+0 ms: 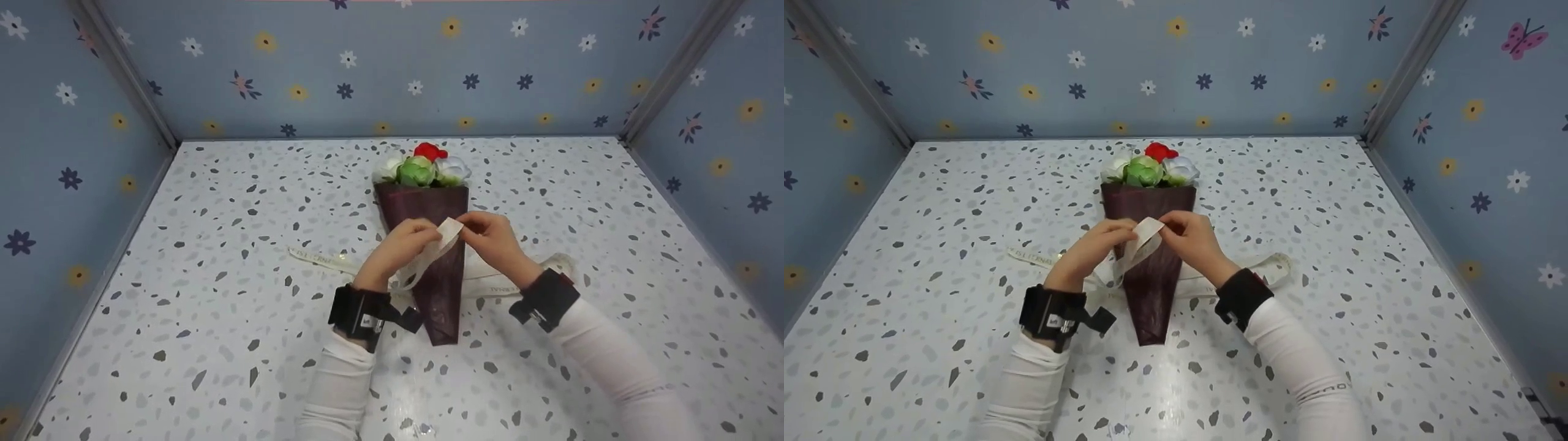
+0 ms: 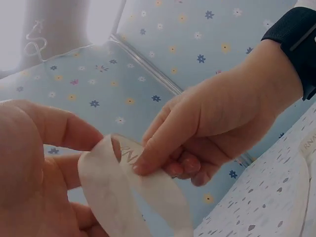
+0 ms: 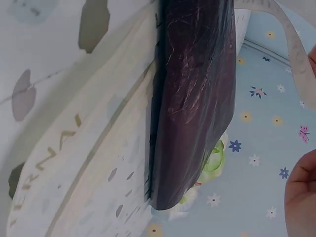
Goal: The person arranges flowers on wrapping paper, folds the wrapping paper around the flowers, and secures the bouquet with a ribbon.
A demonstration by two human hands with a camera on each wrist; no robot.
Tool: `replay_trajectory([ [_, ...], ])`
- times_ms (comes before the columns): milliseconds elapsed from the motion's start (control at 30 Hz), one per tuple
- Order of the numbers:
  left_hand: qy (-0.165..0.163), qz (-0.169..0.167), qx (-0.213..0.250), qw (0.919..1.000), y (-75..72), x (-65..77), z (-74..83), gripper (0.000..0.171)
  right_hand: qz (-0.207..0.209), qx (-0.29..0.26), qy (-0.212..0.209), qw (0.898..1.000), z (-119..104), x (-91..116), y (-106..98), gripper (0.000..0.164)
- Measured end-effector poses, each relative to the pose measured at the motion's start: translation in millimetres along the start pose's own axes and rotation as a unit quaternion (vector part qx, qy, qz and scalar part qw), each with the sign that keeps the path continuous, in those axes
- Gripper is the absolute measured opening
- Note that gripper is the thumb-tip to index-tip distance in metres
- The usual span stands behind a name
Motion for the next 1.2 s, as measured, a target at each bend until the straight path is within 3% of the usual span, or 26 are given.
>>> replay_trajectory([
  [100, -0.065, -0.004, 0.015, 0.9978, 2.6, -2.2, -15.6, 0.041, 0.033, 0.033, -0.116, 0.992, -22.3, 5.5, -4.9, 0.008],
  [133, -0.072, -0.010, 0.016, 0.9972, 4.7, -2.7, -18.2, 0.042, 0.031, 0.033, -0.154, 0.987, -29.8, 8.8, -3.6, 0.010],
  [200, -0.061, -0.017, -0.002, 0.9980, 7.1, -4.0, -18.6, 0.042, 0.013, 0.020, -0.207, 0.978, -40.1, 15.1, 0.4, 0.013],
  [267, -0.029, -0.010, -0.020, 0.9993, 6.2, -5.4, -15.7, 0.038, -0.019, -0.009, -0.213, 0.977, -41.3, 19.3, 3.6, 0.014],
  [333, 0.001, 0.016, -0.018, 0.9997, 1.8, -7.3, -11.0, 0.027, -0.045, -0.034, -0.168, 0.984, -30.9, 18.5, 1.3, 0.013],
  [400, 0.029, 0.049, -0.019, 0.9982, -4.1, -9.4, -6.8, 0.022, -0.061, -0.023, -0.094, 0.993, -10.1, 15.2, -7.2, 0.014],
  [500, 0.071, 0.111, -0.035, 0.9906, -14.4, -9.8, 1.5, 0.020, -0.095, 0.072, 0.011, 0.993, 34.6, 14.0, -27.0, 0.017],
  [567, 0.099, 0.140, -0.039, 0.9844, -18.9, -8.7, 7.5, 0.021, -0.134, 0.160, 0.054, 0.977, 66.7, 17.3, -42.5, 0.020],
  [633, 0.121, 0.156, -0.026, 0.9800, -21.6, -7.3, 12.0, 0.021, -0.177, 0.228, 0.084, 0.954, 95.8, 24.1, -58.0, 0.026],
  [733, 0.120, 0.156, 0.017, 0.9804, -21.7, -7.6, 11.2, 0.019, -0.226, 0.283, 0.116, 0.925, 127.4, 35.5, -78.0, 0.032],
  [800, 0.107, 0.152, 0.044, 0.9816, -20.9, -8.0, 8.7, 0.018, -0.248, 0.301, 0.120, 0.913, 138.4, 40.9, -85.9, 0.029],
  [867, 0.090, 0.148, 0.070, 0.9824, -20.2, -8.8, 4.7, 0.018, -0.263, 0.310, 0.106, 0.907, 142.0, 42.8, -89.3, 0.021],
  [967, 0.078, 0.135, 0.100, 0.9828, -17.1, -9.2, 2.4, 0.019, -0.271, 0.310, 0.099, 0.906, 143.3, 42.5, -91.2, 0.012],
  [1033, 0.072, 0.121, 0.109, 0.9839, -13.5, -9.9, 0.3, 0.020, -0.267, 0.300, 0.118, 0.908, 142.9, 41.3, -94.1, 0.010],
  [1200, 0.059, 0.083, 0.096, 0.9901, -1.3, -11.9, -5.1, 0.023, -0.228, 0.184, 0.212, 0.932, 132.3, 33.6, -104.3, 0.016],
])
Point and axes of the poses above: each hand's wrist, its own x-axis away from the middle knuckle, its own y-axis out of the palm, z = x × y, the point moved 10 cm from there along -x, towards the middle knuckle, and after that the axes turned 9 degrees about z, right-handed, at the moved point
